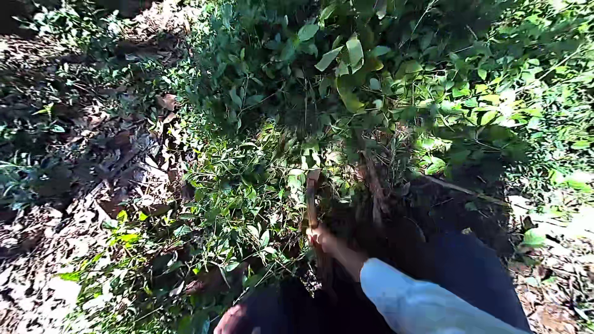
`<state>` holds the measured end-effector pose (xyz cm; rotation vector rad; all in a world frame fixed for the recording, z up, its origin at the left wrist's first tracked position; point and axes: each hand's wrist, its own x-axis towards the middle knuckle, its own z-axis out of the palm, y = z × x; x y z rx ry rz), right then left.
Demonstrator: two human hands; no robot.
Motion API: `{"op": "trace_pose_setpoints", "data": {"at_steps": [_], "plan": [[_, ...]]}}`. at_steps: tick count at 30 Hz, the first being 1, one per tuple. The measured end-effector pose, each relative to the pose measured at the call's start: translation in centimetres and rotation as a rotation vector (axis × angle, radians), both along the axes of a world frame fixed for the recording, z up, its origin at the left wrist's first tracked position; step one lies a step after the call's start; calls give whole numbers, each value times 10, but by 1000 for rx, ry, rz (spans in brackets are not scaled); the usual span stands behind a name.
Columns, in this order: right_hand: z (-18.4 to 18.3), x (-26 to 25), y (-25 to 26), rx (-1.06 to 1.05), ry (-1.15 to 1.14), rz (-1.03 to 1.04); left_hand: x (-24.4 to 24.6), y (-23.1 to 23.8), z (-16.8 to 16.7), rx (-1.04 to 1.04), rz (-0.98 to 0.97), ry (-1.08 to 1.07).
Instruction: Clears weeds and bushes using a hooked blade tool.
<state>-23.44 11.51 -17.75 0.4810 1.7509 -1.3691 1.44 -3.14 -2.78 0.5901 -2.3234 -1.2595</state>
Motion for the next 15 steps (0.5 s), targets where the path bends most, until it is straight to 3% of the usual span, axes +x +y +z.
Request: {"op": "trace_pose_setpoints", "data": {"at_steps": [2,4,7,10,12,13,15], "plan": [[17,38,44,36,-49,154,-12,-3,-3,-28,-31,-19],[42,22,102,80,5,31,-27,-5,-4,-10,-67,-32],[72,-52,169,47,192,-534,-41,-1,-9,28,-120,-25],[89,-147,216,-171,466,-1154,-37,5,-9,56,-153,19],[86,-193,209,-292,543,-1291,-27,8,-7,59,-142,48],[75,-200,179,-313,516,-1244,-23,9,-6,60,-130,59],[30,-154,82,-240,341,-844,-18,11,-3,53,-115,57]]}}
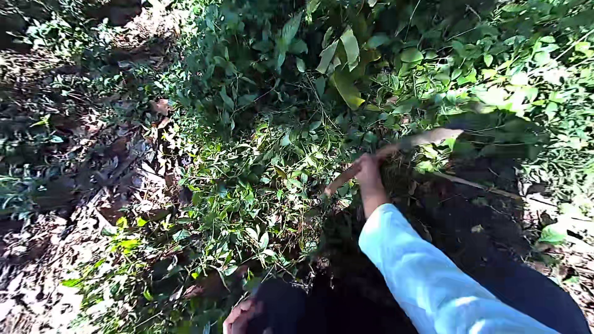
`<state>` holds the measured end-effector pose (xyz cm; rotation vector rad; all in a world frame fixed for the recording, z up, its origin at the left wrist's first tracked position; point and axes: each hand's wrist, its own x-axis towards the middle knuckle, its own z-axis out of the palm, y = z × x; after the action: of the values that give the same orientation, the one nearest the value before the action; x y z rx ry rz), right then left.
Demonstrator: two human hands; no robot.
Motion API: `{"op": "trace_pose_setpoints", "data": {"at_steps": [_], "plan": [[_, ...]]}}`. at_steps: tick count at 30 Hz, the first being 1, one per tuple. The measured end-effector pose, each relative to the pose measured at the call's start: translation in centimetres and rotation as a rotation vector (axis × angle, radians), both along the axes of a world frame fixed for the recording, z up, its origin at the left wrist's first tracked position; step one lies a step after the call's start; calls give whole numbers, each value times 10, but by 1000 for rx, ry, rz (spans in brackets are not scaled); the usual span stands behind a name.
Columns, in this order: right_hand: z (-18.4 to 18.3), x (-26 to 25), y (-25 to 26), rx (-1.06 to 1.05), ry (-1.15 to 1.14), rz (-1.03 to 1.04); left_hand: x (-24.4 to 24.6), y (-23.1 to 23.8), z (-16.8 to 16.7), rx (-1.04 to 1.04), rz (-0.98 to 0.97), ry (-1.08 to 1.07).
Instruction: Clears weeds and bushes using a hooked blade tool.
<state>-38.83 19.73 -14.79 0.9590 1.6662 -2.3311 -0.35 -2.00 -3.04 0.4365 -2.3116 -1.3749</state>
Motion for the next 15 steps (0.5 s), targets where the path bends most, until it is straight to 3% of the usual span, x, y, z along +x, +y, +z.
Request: {"op": "trace_pose_setpoints", "data": {"at_steps": [1,3,5,7,10,12,15], "plan": [[-20,48,-50,80,-129,273,0,1,0,-6,3,-10],[-37,141,-99,228,-325,849,-5,-3,-1,-3,-2,-30],[-37,191,-74,352,-315,1227,-10,-6,0,4,3,-29],[-41,191,-14,568,-203,1375,-15,-8,-1,2,6,-31],[-6,153,55,659,-218,1154,-16,-8,-2,11,10,-33],[15,120,74,559,-194,772,-11,-7,-5,14,28,-13],[44,37,72,198,-38,127,8,-6,-6,-4,62,1]]}}
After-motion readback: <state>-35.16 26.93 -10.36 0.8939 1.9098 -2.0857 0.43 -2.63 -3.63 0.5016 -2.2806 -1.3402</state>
